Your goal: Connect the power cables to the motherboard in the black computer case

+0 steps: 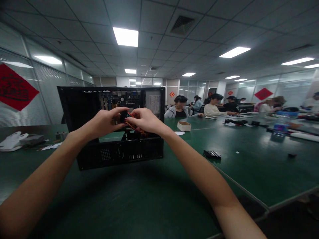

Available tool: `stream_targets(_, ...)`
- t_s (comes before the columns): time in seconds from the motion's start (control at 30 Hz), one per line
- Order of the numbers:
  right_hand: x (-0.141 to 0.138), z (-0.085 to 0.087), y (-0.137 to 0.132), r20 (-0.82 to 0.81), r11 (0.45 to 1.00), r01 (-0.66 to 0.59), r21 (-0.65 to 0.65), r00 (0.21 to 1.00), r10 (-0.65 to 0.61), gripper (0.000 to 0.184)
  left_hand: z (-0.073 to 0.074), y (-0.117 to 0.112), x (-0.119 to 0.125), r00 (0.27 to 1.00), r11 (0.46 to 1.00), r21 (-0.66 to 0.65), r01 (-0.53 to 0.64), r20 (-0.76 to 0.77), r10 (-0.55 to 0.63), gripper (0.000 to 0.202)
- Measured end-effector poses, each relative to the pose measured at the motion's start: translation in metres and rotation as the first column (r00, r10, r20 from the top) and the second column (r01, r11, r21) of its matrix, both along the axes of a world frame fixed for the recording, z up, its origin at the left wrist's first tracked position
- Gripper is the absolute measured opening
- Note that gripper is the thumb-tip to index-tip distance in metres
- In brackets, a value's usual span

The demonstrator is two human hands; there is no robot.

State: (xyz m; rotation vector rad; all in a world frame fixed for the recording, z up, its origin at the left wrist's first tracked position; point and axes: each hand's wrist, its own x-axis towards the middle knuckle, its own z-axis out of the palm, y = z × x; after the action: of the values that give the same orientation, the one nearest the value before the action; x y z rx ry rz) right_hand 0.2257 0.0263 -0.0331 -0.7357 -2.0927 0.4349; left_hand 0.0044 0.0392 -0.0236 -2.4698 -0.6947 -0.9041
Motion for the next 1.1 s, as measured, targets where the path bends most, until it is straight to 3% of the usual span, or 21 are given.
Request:
stream_targets(0.1,-0.003,-0.003,0.005,-0.004,0.996,0.018,0.088,1.0,-0.018,0.024,0.0,0.0,0.001,1.0,1.0,0.024,-0.007,-0.008,0.008,0.059)
stream_targets(0.23,-0.008,-0.007,0.009,-0.021,0.996,0.019,0.083,1.0,-0.018,0.023,-0.001,0.002,0.002,0.999,0.999,0.033,-0.026,-0.027,0.027,0.059)
stream_targets(0.57,-0.018,-0.02,0.021,-0.139,0.974,-0.133,-0.183,0.984,0.109,0.03,0.0,0.007,-0.003,0.999,0.999,0.029,-0.024,-0.029,0.025,0.054)
stream_targets(0.73,-0.024,-0.023,0.02,-0.26,0.961,-0.147,-0.234,0.962,0.083,0.027,-0.001,0.005,-0.001,0.998,0.996,0.077,-0.052,-0.018,0.053,0.05)
stream_targets(0.83,-0.028,-0.025,0.02,-0.334,0.981,-0.077,-0.179,0.942,0.013,0.028,-0.003,0.002,0.001,0.996,0.982,0.168,-0.087,0.008,0.087,0.044)
stream_targets(0.93,-0.031,-0.026,0.023,-0.375,0.996,-0.051,-0.074,0.927,0.02,0.035,-0.005,0.001,0.002,0.994,0.951,0.287,-0.112,0.032,0.107,0.032)
stream_targets(1.03,-0.028,-0.026,0.027,-0.308,1.0,0.005,0.017,0.951,0.0,0.043,-0.007,0.006,-0.001,0.994,0.93,0.351,-0.107,0.07,0.088,0.024)
stream_targets(1.1,-0.023,-0.026,0.028,-0.253,0.978,0.137,0.156,0.963,-0.094,0.041,-0.009,0.011,-0.004,0.992,0.924,0.366,-0.11,0.102,0.078,0.021)
